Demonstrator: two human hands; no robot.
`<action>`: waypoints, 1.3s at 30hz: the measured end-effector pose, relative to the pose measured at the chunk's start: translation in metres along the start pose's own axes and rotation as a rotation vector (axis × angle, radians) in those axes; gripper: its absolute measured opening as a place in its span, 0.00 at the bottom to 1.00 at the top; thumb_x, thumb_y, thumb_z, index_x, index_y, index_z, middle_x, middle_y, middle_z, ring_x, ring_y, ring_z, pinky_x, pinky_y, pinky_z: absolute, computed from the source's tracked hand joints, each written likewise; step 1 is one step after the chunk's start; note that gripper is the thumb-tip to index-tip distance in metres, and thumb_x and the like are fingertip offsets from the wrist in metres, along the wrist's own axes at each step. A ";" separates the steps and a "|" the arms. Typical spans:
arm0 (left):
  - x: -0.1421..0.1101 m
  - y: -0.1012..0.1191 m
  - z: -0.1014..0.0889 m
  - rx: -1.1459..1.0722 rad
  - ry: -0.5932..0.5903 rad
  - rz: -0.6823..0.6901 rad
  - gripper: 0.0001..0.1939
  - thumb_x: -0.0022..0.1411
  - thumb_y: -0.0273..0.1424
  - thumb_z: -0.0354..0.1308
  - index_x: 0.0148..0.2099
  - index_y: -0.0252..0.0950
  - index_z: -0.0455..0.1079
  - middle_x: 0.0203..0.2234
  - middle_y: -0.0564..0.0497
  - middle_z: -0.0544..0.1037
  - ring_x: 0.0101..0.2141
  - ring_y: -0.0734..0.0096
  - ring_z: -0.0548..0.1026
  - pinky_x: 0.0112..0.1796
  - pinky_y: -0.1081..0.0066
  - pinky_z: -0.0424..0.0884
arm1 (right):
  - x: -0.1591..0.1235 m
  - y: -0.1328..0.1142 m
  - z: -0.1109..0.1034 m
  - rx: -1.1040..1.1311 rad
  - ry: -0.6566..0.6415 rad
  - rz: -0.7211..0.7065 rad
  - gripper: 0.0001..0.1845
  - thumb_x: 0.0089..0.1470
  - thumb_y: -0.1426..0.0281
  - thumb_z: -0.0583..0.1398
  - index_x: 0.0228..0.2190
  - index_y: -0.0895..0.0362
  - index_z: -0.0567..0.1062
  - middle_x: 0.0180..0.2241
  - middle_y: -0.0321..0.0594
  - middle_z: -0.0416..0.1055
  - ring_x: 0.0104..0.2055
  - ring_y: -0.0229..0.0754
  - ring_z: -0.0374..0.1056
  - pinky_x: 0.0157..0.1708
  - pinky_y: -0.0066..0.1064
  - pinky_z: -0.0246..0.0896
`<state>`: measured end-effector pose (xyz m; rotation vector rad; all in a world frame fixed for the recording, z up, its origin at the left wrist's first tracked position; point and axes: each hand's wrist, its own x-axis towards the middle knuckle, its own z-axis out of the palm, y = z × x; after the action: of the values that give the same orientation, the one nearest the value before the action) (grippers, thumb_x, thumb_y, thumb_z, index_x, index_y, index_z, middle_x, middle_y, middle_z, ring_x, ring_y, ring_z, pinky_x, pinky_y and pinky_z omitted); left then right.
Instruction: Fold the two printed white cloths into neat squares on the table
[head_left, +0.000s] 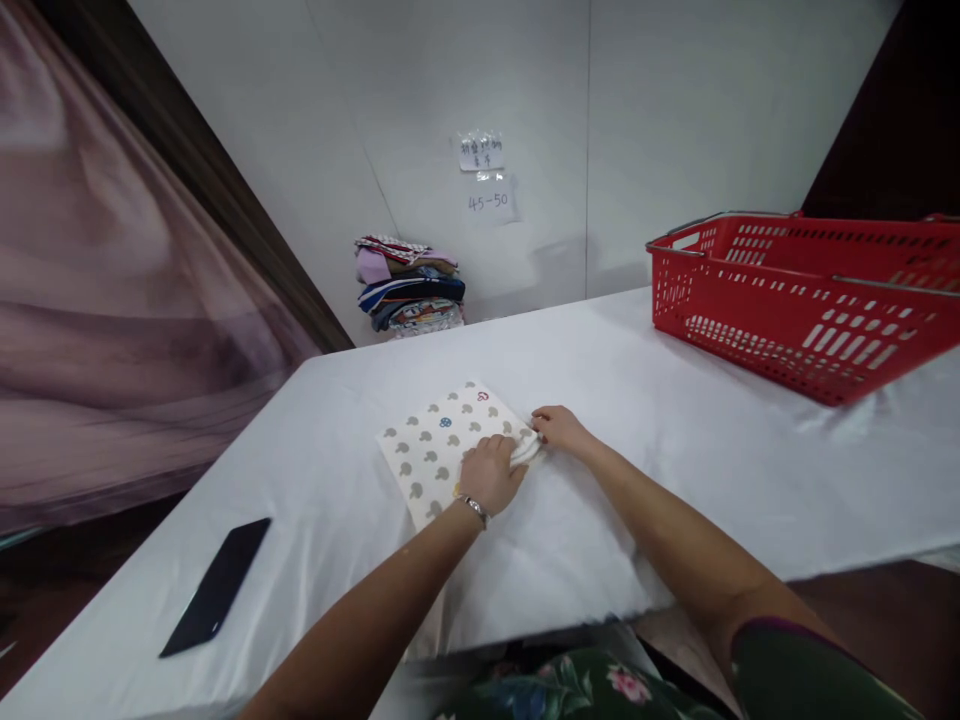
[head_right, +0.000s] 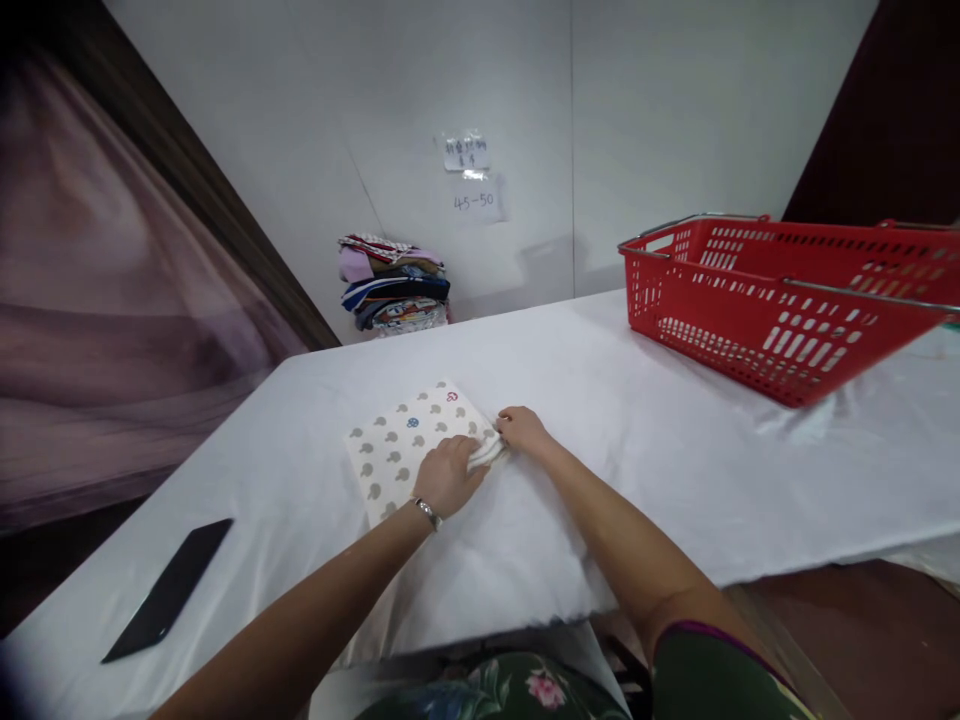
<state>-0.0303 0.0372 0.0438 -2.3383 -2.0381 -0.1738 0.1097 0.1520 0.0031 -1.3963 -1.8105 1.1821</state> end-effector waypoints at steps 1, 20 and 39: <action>0.002 0.002 0.000 0.009 -0.003 -0.016 0.20 0.57 0.40 0.54 0.50 0.38 0.63 0.43 0.46 0.70 0.45 0.60 0.66 0.42 0.63 0.63 | 0.004 -0.001 0.001 -0.003 -0.006 0.013 0.11 0.46 0.69 0.58 0.32 0.58 0.78 0.26 0.39 0.74 0.28 0.38 0.68 0.30 0.26 0.58; 0.006 -0.005 0.000 -0.329 0.201 -0.222 0.08 0.63 0.32 0.45 0.38 0.41 0.65 0.37 0.50 0.72 0.40 0.69 0.69 0.40 0.69 0.65 | 0.005 -0.006 0.001 0.255 -0.254 0.098 0.03 0.41 0.72 0.58 0.21 0.58 0.71 0.13 0.30 0.63 0.15 0.32 0.58 0.17 0.23 0.50; 0.026 -0.029 -0.026 -0.324 -0.155 -0.067 0.14 0.57 0.32 0.51 0.45 0.43 0.72 0.42 0.52 0.76 0.42 0.66 0.72 0.45 0.67 0.68 | -0.018 -0.025 -0.009 0.099 -0.382 -0.032 0.15 0.49 0.59 0.58 0.35 0.55 0.75 0.27 0.37 0.72 0.27 0.37 0.65 0.25 0.26 0.56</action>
<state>-0.0572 0.0643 0.0710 -2.5384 -2.3174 -0.3613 0.1113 0.1358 0.0304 -1.1374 -1.9842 1.5830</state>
